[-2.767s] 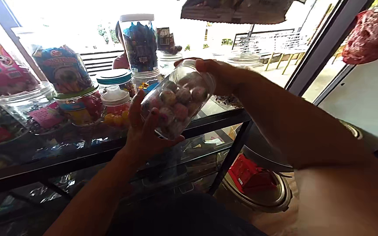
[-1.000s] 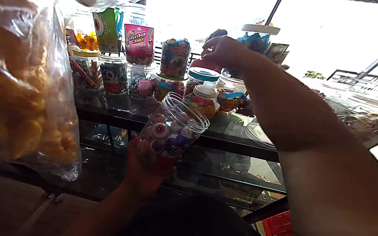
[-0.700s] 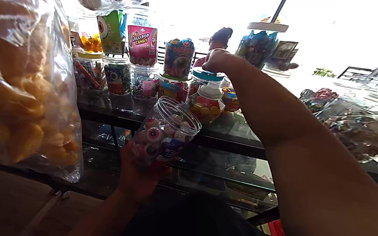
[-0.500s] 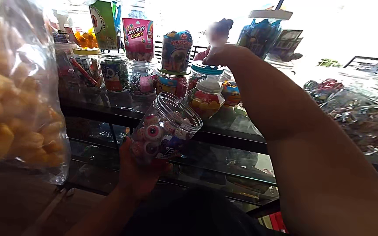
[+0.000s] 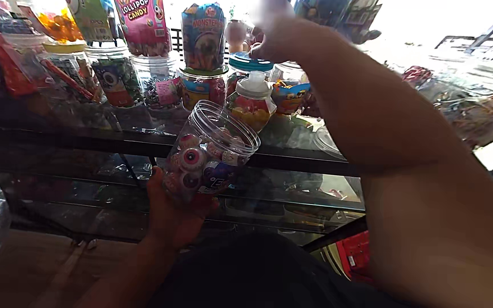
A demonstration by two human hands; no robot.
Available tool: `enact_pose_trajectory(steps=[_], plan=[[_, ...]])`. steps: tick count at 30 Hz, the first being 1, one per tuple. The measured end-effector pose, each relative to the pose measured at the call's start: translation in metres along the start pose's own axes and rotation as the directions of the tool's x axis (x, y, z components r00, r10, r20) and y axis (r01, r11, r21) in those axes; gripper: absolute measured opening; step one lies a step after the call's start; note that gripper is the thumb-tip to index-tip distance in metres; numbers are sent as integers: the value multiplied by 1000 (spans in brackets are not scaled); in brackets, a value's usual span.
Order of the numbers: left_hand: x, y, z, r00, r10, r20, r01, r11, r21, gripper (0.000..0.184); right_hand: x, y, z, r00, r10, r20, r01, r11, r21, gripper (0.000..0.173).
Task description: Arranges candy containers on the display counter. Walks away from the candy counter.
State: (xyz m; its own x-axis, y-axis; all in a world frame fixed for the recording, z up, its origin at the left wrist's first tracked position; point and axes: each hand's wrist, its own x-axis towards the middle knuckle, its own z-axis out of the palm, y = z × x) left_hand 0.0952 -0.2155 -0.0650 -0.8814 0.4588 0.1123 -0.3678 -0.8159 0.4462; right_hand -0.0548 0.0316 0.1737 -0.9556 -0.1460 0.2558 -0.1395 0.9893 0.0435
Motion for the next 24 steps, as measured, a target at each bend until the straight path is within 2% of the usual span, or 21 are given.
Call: enact_pose_trajectory(steps=[2, 5, 7, 9, 13, 15, 18, 21, 23, 24], plan=[[0, -1, -2, 999, -6, 33, 6, 1000, -18, 81, -23, 17, -6, 995, -24, -99, 32, 997, 76, 46], [1, 0, -5, 997, -23, 77, 26, 999, -35, 80, -92, 47, -15, 980, -14, -198, 50, 983, 179, 52], [3, 0, -4, 997, -33, 73, 35, 999, -16, 80, -137, 71, -2, 989, 72, -132, -46, 980, 193, 52], [7, -2, -1, 995, -59, 78, 59, 998, 4, 81, -161, 99, 34, 992, 122, 18, -123, 971, 204, 54], [15, -9, 8, 989, -111, 94, 111, 994, 14, 84, -176, 121, 87, 981, 110, 159, -143, 966, 217, 63], [18, -13, 10, 985, -138, 104, 138, 990, 8, 83, -182, 120, 99, 956, 175, 237, -223, 955, 194, 63], [24, -17, 12, 977, -171, 127, 170, 985, 18, 81, -186, 127, 108, 968, 191, 163, -223, 952, 210, 54], [27, -19, 14, 974, -195, 113, 192, 981, 37, 80, -196, 114, 93, 975, 223, 5, -203, 879, 432, 52], [30, -20, 17, 974, -204, 102, 196, 977, 84, 79, -212, 83, 72, 979, 145, -143, -40, 826, 563, 64], [32, -21, 19, 971, -216, 101, 204, 972, 114, 80, -218, 65, 67, 966, 23, -256, 137, 799, 585, 71]])
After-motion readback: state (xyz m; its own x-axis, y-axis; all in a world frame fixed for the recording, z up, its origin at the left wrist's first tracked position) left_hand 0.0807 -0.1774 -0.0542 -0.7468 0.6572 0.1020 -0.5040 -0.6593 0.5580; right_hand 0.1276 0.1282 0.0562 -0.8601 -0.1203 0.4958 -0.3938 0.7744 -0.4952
